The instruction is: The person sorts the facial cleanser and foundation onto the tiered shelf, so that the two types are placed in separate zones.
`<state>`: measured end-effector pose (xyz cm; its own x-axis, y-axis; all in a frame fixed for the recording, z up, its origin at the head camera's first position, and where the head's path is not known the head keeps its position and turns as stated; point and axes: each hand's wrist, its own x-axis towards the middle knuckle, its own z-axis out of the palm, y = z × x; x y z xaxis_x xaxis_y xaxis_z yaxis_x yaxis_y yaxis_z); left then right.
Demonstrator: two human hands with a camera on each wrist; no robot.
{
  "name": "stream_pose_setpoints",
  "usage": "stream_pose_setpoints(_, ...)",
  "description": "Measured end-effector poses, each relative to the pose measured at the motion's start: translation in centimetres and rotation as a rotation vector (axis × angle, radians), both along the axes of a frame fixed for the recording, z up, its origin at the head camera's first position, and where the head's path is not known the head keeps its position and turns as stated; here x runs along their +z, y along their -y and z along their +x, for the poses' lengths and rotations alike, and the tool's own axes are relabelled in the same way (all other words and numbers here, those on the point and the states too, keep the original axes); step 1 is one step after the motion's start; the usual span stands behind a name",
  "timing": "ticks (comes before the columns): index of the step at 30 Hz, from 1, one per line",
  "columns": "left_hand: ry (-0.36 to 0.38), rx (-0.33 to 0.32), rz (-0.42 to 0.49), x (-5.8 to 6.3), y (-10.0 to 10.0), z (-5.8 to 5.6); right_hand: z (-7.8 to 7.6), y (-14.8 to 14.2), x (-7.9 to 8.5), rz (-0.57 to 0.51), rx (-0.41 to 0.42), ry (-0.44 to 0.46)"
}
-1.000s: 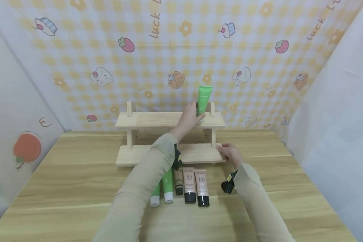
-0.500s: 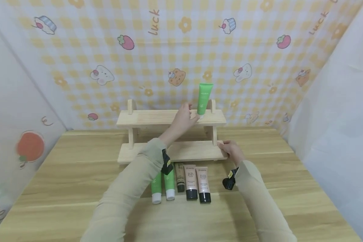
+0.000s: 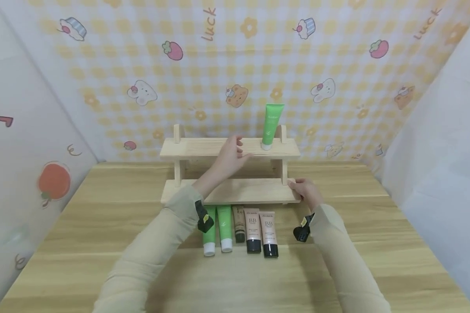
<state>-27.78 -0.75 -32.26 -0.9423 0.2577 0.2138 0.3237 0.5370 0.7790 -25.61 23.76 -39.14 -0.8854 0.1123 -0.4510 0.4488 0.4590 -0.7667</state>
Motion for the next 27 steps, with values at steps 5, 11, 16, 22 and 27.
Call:
stream_pose_setpoints(5, 0.015, -0.016, 0.001, -0.2, 1.2, 1.0, 0.0, 0.0, -0.2, -0.003, 0.002, -0.006)
stream_pose_setpoints(11, 0.059, -0.013, -0.037, -1.0, 2.8, 2.1, -0.4, -0.1, -0.3, -0.033, -0.007, 0.017)
stream_pose_setpoints(16, 0.062, -0.027, -0.054, -1.3, 3.8, 2.9, -0.6, -0.2, -0.4, -0.019, -0.008, 0.031)
stream_pose_setpoints(22, 0.089, -0.023, -0.061, -2.0, 5.0, 4.0, -0.4, -0.2, -0.3, -0.011, 0.015, 0.040)
stream_pose_setpoints(27, 0.136, 0.001, -0.077, -3.2, 6.5, 5.1, -0.3, -0.2, -0.1, -0.049, 0.021, 0.053)
